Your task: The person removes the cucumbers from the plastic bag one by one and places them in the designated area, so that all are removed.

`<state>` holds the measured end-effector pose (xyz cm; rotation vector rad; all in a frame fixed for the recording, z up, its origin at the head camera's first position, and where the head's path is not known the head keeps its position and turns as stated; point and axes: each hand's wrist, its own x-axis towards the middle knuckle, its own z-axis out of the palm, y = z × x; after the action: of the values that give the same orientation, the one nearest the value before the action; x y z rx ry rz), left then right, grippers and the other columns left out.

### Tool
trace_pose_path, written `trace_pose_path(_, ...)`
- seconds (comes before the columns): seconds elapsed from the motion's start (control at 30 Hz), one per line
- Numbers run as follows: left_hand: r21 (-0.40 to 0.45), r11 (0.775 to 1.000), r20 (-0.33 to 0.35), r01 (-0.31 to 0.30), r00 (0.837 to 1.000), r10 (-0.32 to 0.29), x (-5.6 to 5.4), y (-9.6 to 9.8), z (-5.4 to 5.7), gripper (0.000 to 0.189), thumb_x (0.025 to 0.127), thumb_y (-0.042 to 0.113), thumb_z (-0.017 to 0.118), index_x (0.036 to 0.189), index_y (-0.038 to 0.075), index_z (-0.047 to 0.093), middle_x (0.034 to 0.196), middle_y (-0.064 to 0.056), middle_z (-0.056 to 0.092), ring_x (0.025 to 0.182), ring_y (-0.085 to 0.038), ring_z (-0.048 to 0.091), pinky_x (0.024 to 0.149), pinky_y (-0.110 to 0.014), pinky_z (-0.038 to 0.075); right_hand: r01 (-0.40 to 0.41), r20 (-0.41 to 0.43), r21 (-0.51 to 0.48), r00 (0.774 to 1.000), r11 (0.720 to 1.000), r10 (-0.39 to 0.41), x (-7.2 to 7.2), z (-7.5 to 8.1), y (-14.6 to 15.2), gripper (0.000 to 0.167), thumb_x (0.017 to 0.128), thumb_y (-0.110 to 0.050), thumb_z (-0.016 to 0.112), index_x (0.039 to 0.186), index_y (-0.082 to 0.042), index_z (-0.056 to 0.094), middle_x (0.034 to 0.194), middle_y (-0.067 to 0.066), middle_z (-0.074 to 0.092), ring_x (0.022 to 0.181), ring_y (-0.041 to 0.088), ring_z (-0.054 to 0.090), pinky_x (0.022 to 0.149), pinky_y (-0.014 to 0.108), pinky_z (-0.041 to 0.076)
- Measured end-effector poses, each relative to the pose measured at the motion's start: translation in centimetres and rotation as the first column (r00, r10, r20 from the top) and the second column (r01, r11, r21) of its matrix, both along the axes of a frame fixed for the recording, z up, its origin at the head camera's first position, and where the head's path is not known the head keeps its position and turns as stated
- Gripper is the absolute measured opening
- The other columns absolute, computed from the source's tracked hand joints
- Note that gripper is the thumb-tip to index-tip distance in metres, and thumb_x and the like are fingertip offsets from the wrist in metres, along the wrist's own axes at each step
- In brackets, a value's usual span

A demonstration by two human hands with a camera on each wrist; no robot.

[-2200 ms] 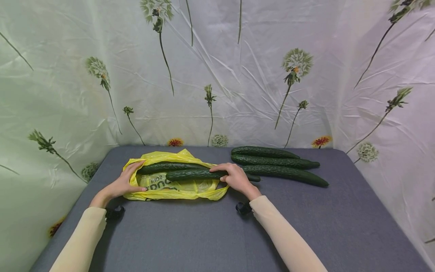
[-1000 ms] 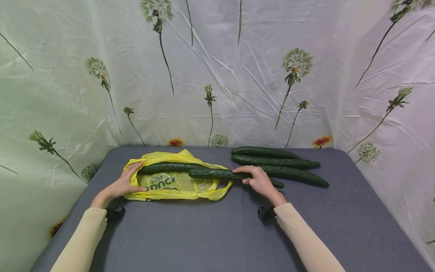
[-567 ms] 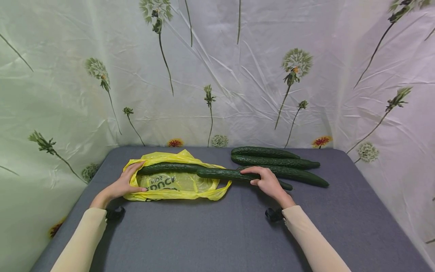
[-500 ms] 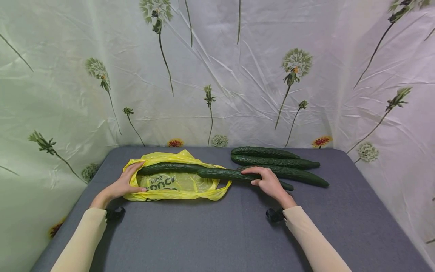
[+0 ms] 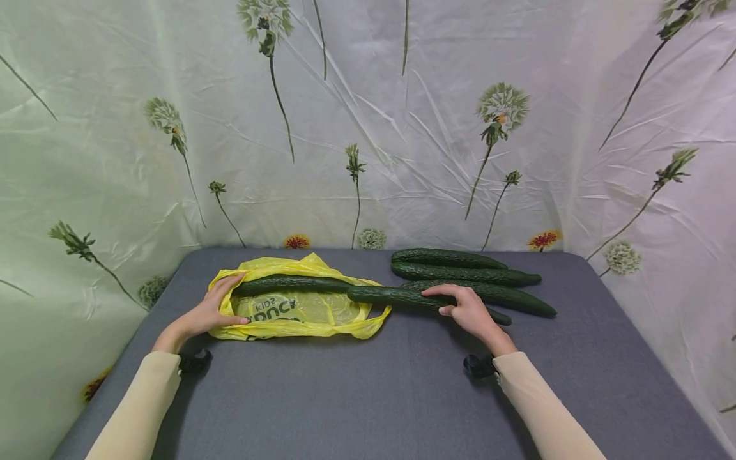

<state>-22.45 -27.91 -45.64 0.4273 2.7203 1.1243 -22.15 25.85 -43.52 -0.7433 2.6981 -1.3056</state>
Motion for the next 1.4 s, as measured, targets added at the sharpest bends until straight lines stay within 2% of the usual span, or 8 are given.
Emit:
trace_pose_path(0.77,0.000,1.000,0.006,0.003,1.000,-0.003,-0.3,0.1,-0.1,0.098,0.080,0.030,0.079,0.154,0.010,0.017,0.153,-0.024,0.007,0.137,-0.050,-0.002,0.094,-0.076,0.012,0.053,0.008,0.073,0.999,0.996,-0.053,0.6,0.4,3.7,0.045,0.082,0.014,0.063,0.123,-0.003,0.064,0.126,0.020,0.059,0.121,0.042,0.047,0.091,0.058,0.042)
trace_pose_path(0.97,0.005,1.000,0.009,0.001,1.000,-0.001,-0.1,0.2,0.0,0.099,0.080,0.030,0.079,0.154,0.009,0.017,0.153,-0.024,0.006,0.137,-0.050,-0.002,0.094,-0.076,0.011,0.083,0.010,0.108,0.996,0.991,-0.084,0.8,0.0,4.6,0.045,0.083,0.014,0.062,0.124,-0.005,0.064,0.126,0.019,0.059,0.119,0.040,0.050,0.084,0.052,0.047)
trace_pose_path(1.1,0.008,1.000,0.010,0.002,1.000,-0.002,-0.1,0.2,0.0,0.099,0.080,0.029,0.079,0.154,0.009,0.017,0.152,-0.025,0.006,0.138,-0.050,-0.001,0.094,-0.076,0.013,0.084,0.002,0.107,0.996,0.991,-0.084,0.9,-0.2,5.3,0.045,0.083,0.014,0.062,0.123,-0.006,0.065,0.126,0.018,0.060,0.120,0.039,0.049,0.086,0.054,0.047)
trace_pose_path(1.4,0.007,1.000,0.006,0.003,1.000,-0.004,0.0,0.1,-0.1,0.098,0.081,0.029,0.079,0.154,0.010,0.017,0.152,-0.025,0.007,0.138,-0.050,-0.001,0.094,-0.076,0.015,0.091,-0.013,0.145,0.996,0.985,-0.090,1.4,0.2,6.7,0.045,0.083,0.014,0.062,0.123,-0.006,0.065,0.125,0.018,0.060,0.119,0.039,0.049,0.083,0.050,0.049)
